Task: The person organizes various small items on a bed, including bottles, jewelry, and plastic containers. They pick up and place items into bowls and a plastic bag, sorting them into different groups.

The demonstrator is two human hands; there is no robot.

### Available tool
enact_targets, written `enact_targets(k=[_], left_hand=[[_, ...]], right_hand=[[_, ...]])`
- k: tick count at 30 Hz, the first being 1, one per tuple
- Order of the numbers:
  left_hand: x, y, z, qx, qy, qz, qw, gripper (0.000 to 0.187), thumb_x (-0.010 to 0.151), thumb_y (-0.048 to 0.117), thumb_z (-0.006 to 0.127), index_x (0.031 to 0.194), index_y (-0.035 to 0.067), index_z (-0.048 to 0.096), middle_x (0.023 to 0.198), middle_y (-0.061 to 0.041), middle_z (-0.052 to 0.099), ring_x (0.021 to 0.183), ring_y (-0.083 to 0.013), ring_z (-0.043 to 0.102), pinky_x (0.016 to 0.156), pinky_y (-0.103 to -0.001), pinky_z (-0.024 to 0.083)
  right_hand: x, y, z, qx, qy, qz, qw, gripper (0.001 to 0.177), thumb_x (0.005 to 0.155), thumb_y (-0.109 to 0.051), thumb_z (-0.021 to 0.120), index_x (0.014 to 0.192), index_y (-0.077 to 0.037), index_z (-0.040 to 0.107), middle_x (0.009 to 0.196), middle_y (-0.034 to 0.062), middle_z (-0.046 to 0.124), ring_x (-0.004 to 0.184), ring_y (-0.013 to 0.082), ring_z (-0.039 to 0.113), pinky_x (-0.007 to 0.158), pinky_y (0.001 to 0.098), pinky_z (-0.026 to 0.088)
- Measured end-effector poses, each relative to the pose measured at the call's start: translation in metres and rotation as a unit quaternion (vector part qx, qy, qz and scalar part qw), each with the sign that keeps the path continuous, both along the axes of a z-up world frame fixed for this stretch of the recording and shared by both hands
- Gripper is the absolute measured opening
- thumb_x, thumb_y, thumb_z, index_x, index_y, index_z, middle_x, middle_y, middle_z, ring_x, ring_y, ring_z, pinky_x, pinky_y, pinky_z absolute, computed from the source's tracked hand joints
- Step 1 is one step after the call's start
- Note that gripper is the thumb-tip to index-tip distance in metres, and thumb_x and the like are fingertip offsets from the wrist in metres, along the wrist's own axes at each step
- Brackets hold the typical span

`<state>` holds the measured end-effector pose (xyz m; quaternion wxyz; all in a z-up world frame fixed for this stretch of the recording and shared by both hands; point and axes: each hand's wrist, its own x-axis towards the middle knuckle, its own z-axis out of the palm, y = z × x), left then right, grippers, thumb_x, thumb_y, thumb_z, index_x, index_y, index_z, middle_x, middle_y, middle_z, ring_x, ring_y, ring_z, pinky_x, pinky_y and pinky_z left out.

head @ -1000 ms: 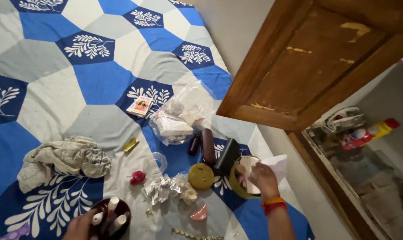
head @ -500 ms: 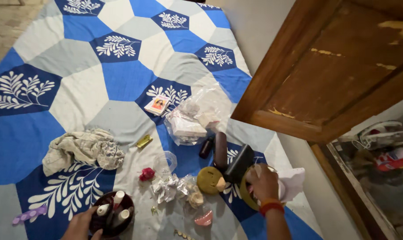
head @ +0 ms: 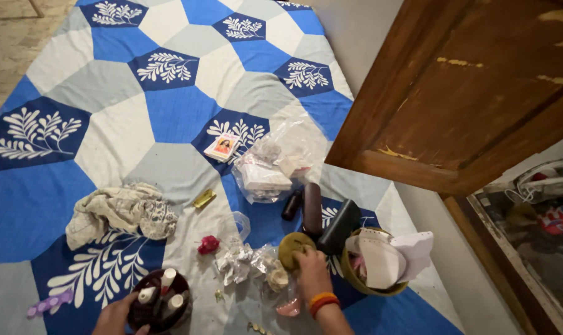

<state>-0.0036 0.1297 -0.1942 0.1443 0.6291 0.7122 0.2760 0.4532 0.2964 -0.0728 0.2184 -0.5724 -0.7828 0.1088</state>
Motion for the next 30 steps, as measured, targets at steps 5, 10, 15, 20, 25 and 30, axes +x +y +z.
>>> enact_targets(k=[5,10,15,20,25,30], left_hand=[[-0.009,0.0,-0.004,0.007,-0.006,0.005,1.0,0.09,0.055,0.043,0.094,0.133,0.011,0.063,0.108,-0.016,0.074,0.106,-0.034,0.071,0.1,-0.044,0.051],[0.006,0.003,-0.009,0.035,0.0,0.002,0.999,0.089,0.054,0.047,0.094,0.128,0.011,0.062,0.106,-0.017,0.072,0.106,-0.0361,0.069,0.099,-0.046,0.051],[0.009,0.0,-0.008,-0.01,-0.049,0.014,0.999,0.087,0.055,0.038,0.096,0.131,0.012,0.061,0.105,-0.018,0.07,0.103,-0.0347,0.071,0.088,-0.044,0.058],[0.011,-0.019,-0.008,-0.016,-0.045,0.058,0.997,0.086,0.058,0.026,0.097,0.135,0.014,0.061,0.105,-0.019,0.068,0.101,-0.0328,0.071,0.075,-0.038,0.066],[0.007,-0.009,-0.001,-0.026,-0.121,0.012,0.992,0.088,0.058,0.025,0.095,0.136,0.012,0.057,0.11,-0.018,0.068,0.105,-0.0303,0.071,0.075,-0.037,0.068],[0.022,-0.029,0.009,-0.02,-0.095,0.065,0.993,0.088,0.062,0.026,0.093,0.14,0.013,0.055,0.115,-0.02,0.064,0.111,-0.0306,0.067,0.072,-0.036,0.065]], right_hand=[[0.043,0.03,0.027,0.129,0.081,0.004,0.988,0.03,0.081,-0.004,0.059,0.108,-0.008,0.071,0.122,0.0107,0.073,0.116,0.0297,0.069,0.103,0.0397,0.055],[0.086,0.031,0.052,0.089,0.094,-0.196,0.972,0.044,0.097,-0.013,0.061,0.139,0.001,0.059,0.114,0.0228,0.07,0.104,0.0421,0.067,0.088,0.0474,0.052],[0.106,0.02,0.037,0.014,0.138,-0.287,0.948,0.031,0.085,-0.02,0.07,0.112,-0.005,0.067,0.1,0.0191,0.075,0.092,0.0381,0.073,0.083,0.0454,0.056],[0.12,0.033,0.013,0.11,0.099,-0.225,0.963,0.012,0.082,-0.017,0.072,0.091,-0.01,0.076,0.093,0.0152,0.075,0.089,0.034,0.073,0.082,0.0411,0.058],[0.115,0.043,0.021,0.075,0.038,-0.275,0.958,0.019,0.083,-0.021,0.074,0.098,-0.011,0.079,0.091,0.0125,0.077,0.089,0.0343,0.072,0.083,0.0439,0.056],[0.108,0.027,0.035,-0.018,0.102,-0.242,0.965,0.026,0.09,-0.033,0.07,0.102,-0.01,0.075,0.095,0.0146,0.076,0.089,0.035,0.074,0.082,0.0451,0.058]])
